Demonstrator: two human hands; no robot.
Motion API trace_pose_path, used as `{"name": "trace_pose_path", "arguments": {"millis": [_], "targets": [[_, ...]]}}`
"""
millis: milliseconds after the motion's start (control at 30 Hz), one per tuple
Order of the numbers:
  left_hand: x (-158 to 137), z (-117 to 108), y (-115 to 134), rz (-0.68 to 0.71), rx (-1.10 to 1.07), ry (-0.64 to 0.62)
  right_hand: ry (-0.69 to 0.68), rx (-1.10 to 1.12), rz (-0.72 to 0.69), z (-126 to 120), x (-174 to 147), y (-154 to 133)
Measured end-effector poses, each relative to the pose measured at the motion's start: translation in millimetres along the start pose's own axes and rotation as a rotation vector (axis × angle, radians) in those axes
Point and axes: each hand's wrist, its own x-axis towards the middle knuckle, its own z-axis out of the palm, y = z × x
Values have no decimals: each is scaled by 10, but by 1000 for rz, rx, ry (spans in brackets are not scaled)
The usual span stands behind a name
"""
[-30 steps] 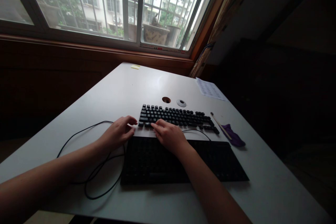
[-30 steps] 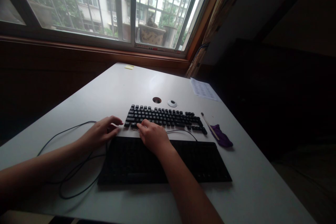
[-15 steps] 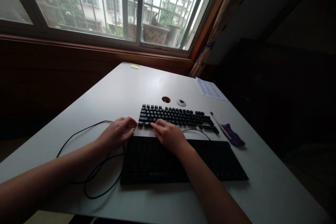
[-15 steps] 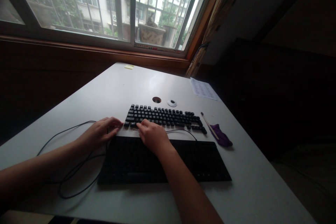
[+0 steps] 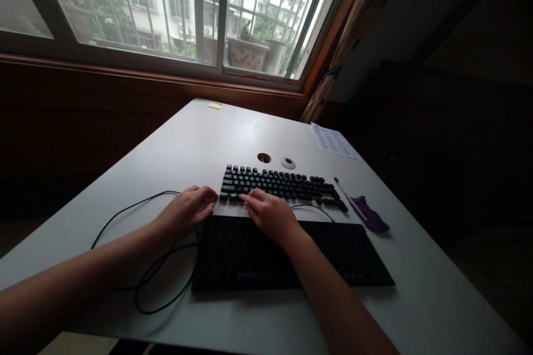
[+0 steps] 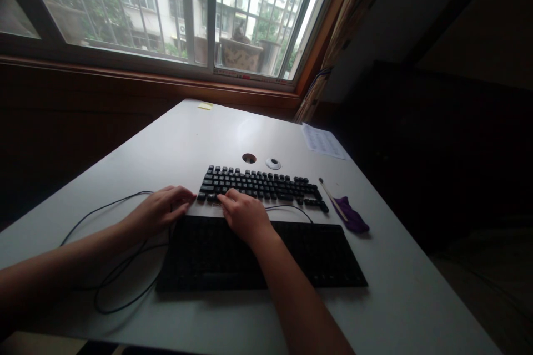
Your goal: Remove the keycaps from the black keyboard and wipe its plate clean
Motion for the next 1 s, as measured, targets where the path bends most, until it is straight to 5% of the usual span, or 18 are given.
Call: {"name": "trace_pose_path", "arguments": {"millis": [1000], "targets": [[1, -15, 1, 11, 25, -26, 0, 17, -18, 36, 10, 7]]}}
